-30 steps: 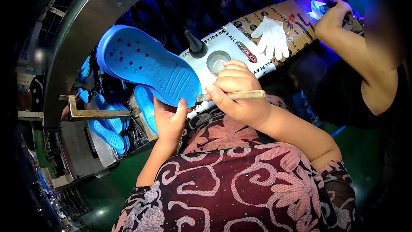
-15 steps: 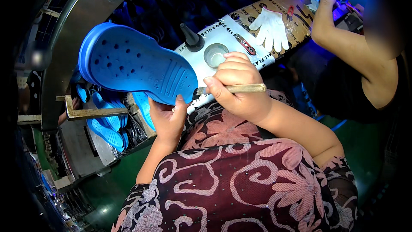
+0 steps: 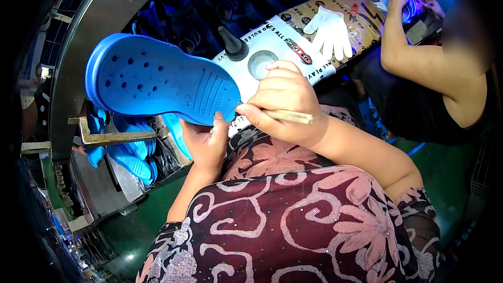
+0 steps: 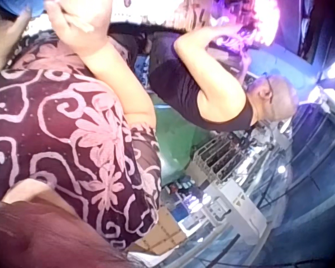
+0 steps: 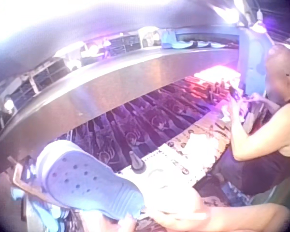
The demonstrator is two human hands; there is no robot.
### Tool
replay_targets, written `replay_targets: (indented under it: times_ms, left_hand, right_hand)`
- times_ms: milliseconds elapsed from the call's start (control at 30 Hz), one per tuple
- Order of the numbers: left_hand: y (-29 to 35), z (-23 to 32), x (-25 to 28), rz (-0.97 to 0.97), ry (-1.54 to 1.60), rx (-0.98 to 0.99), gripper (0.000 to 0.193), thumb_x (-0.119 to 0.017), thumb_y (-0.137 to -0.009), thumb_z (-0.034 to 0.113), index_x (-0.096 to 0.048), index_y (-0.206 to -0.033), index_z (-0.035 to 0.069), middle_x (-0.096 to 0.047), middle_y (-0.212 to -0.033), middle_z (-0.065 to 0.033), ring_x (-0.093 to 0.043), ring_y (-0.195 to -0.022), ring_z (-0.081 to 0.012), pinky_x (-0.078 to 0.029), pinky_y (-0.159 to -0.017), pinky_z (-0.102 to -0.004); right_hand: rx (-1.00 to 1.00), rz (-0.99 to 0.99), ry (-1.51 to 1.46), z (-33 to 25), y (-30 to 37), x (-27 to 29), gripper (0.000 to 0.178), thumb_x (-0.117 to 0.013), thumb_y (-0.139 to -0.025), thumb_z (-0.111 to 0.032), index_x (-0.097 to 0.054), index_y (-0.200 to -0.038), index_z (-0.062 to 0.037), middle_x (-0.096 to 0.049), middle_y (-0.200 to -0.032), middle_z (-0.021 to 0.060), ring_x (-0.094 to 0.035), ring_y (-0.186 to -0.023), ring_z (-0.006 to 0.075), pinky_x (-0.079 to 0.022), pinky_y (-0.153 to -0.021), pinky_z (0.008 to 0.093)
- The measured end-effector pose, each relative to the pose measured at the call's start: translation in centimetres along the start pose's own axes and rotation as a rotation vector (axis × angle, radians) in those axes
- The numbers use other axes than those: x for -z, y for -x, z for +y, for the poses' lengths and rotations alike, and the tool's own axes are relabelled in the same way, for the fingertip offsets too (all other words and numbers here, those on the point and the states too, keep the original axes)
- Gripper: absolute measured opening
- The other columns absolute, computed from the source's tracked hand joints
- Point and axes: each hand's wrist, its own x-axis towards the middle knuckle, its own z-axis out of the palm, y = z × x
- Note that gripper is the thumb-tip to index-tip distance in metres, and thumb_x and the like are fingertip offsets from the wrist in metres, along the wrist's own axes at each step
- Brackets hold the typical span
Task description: The person applies liquid to shoe soles using a brush dipped into a container, then places the soles onto an upper conveyor belt.
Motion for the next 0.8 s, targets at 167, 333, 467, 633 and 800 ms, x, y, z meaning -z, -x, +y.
replay_targets:
  times_ms: [167,333,467,633,800]
  left_hand:
    - [0.0,-0.2,-0.2,0.028,0.021,-0.063,0.040,-0.062,-0.074,-0.007,-0.046,-0.111,-0.006,-0.060,-0.098,-0.0127,-0.061,-0.086,-0.0170,-0.049,-0.080,-0.0287]
    - [-0.3,-0.4,-0.5,0.010,-0.014,-0.168,0.036,-0.061,-0.072,-0.008,-0.050,-0.106,-0.006,-0.060,-0.097,-0.0125,-0.061,-0.085,-0.0179,-0.049,-0.077,-0.0289]
    - [-0.7,-0.5,-0.8,0.045,-0.034,-0.255,0.027,-0.064,-0.072,-0.005,-0.058,-0.098,-0.004,-0.063,-0.092,-0.0117,-0.062,-0.078,-0.0202,-0.050,-0.072,-0.0308]
    - [-1.1,0.9,0.0,-0.017,-0.266,-0.314,0.021,-0.066,-0.075,0.004,-0.063,-0.094,-0.002,-0.065,-0.088,-0.0122,-0.063,-0.073,-0.0225,-0.050,-0.068,-0.0323]
    - [-1.0,1.8,1.0,-0.107,-0.455,-0.313,0.020,-0.067,-0.075,0.006,-0.063,-0.094,-0.001,-0.065,-0.088,-0.0126,-0.063,-0.075,-0.0232,-0.050,-0.069,-0.0328]
  right_hand:
    - [-0.012,-0.021,0.033,0.0,0.4,0.4,0.021,-0.070,-0.076,-0.018,-0.061,-0.061,-0.0076,-0.052,-0.055,0.0042,-0.052,-0.056,0.0223,-0.042,-0.078,0.0366]
    - [-0.009,0.011,-0.008,-0.2,-0.1,0.5,0.019,-0.069,-0.078,-0.017,-0.062,-0.063,-0.0073,-0.052,-0.056,0.0041,-0.052,-0.056,0.0217,-0.043,-0.078,0.0365]
    - [0.055,0.000,0.017,-0.3,-0.1,-0.4,0.018,-0.070,-0.077,-0.017,-0.062,-0.063,-0.0078,-0.054,-0.057,0.0039,-0.053,-0.057,0.0214,-0.043,-0.079,0.0362]
    - [0.006,-0.034,-0.020,-0.2,0.1,0.3,0.020,-0.067,-0.080,-0.017,-0.062,-0.063,-0.0073,-0.054,-0.057,0.0042,-0.053,-0.056,0.0225,-0.043,-0.079,0.0369]
    - [-0.017,0.010,-0.002,-0.1,0.0,0.1,0.021,-0.067,-0.081,-0.017,-0.060,-0.063,-0.0079,-0.052,-0.056,0.0038,-0.051,-0.056,0.0229,-0.043,-0.079,0.0373]
